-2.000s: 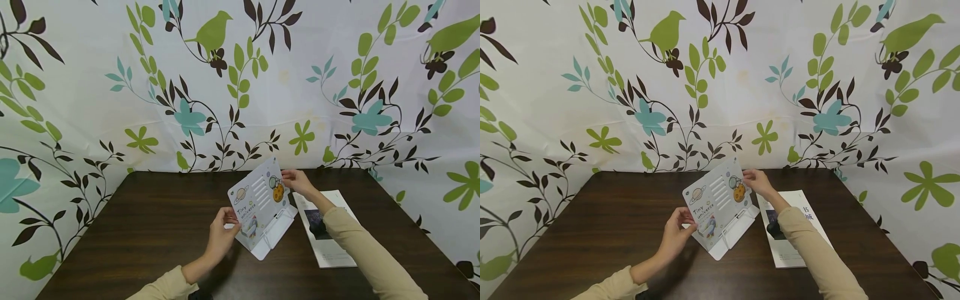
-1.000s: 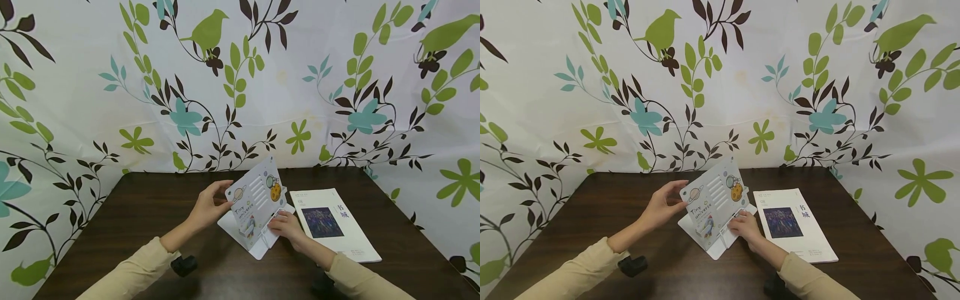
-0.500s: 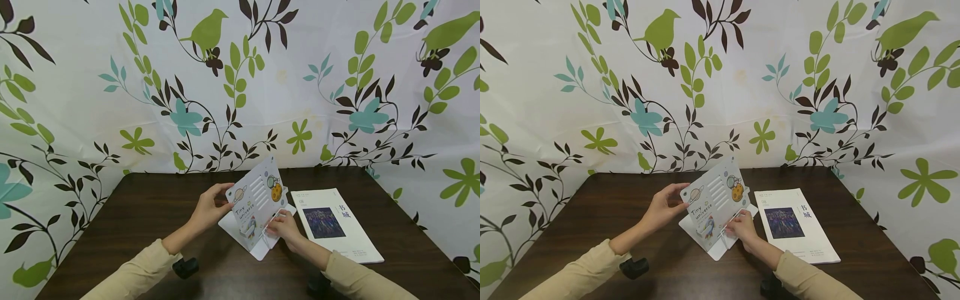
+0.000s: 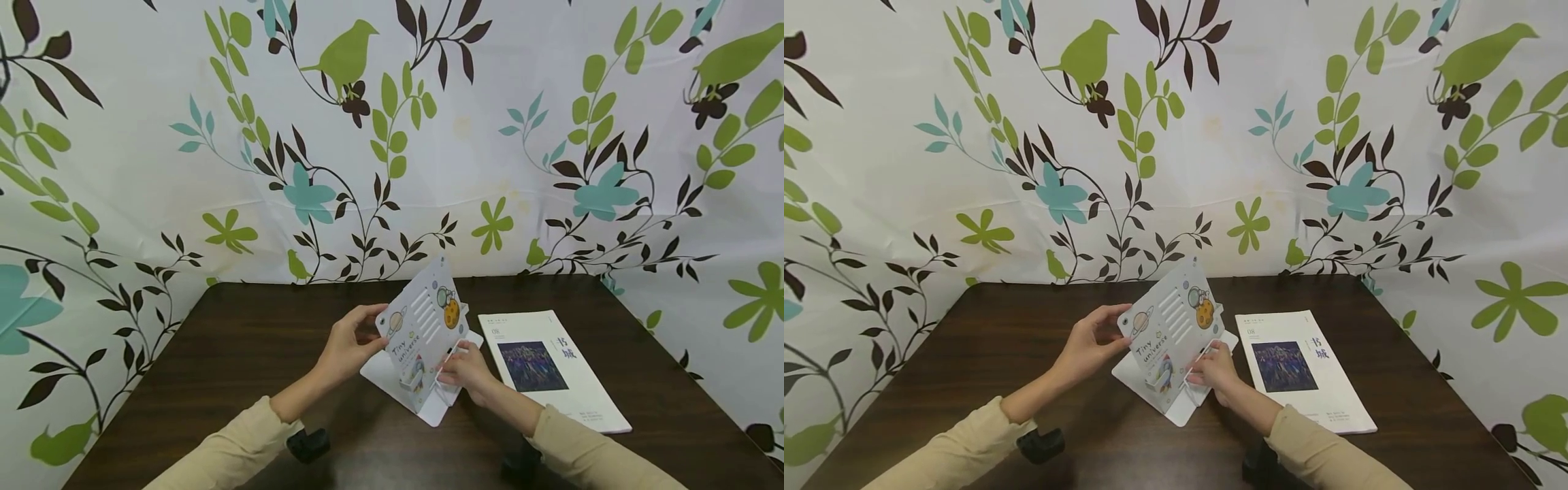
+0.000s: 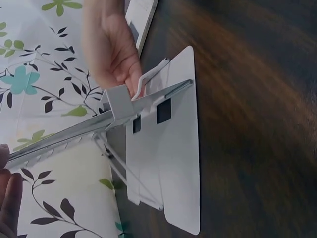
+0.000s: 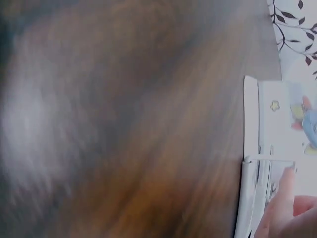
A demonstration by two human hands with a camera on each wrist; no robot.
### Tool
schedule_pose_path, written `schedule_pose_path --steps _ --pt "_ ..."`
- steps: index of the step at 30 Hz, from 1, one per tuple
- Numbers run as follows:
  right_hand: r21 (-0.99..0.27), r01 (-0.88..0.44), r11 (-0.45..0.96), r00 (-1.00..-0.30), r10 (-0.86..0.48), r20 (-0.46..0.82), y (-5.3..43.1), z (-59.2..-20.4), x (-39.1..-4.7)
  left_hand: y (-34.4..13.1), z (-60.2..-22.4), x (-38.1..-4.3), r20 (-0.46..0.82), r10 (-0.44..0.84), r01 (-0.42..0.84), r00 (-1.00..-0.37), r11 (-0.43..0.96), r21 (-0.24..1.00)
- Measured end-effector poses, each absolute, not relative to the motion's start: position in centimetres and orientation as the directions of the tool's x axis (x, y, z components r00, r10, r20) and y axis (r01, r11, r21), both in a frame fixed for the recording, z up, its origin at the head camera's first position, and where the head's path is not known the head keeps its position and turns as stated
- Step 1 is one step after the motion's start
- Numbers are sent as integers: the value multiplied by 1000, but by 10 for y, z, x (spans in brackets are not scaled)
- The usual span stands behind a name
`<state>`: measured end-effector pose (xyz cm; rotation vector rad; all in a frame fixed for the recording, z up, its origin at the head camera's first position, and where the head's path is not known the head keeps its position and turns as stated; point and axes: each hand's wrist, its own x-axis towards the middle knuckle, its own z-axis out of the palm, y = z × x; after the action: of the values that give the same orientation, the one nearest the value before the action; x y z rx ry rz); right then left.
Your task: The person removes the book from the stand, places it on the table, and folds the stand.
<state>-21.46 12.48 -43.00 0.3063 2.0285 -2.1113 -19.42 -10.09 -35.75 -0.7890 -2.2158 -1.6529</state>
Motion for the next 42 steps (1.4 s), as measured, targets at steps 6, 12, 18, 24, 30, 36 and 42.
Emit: schedule_pose_path --steps 6,12,18,24,30,36,42 --pt "-949 316 18 -947 -52 -316 134 -425 -224 -92 -363 -190 556 246 601 -794 175 780" --pt "-944 321 76 -938 -109 -328 145 -423 -233 -77 -353 -172 587 184 612 -788 137 779" --pt "-940 309 145 -923 -192 -333 158 -423 -246 -59 -346 -156 600 119 611 -791 106 784" --pt "-929 309 204 -896 -265 -356 167 -423 -258 -46 -348 -152 601 76 606 -795 68 793" --pt "-933 280 225 -878 -333 -344 174 -424 -267 -37 -348 -151 599 57 602 -798 35 798" --pt "-924 301 235 -860 -351 -370 177 -423 -274 -31 -348 -149 577 27 578 -816 38 815" --pt "-908 328 261 -851 -336 -404 180 -420 -278 -26 -344 -149 564 24 564 -826 68 823"
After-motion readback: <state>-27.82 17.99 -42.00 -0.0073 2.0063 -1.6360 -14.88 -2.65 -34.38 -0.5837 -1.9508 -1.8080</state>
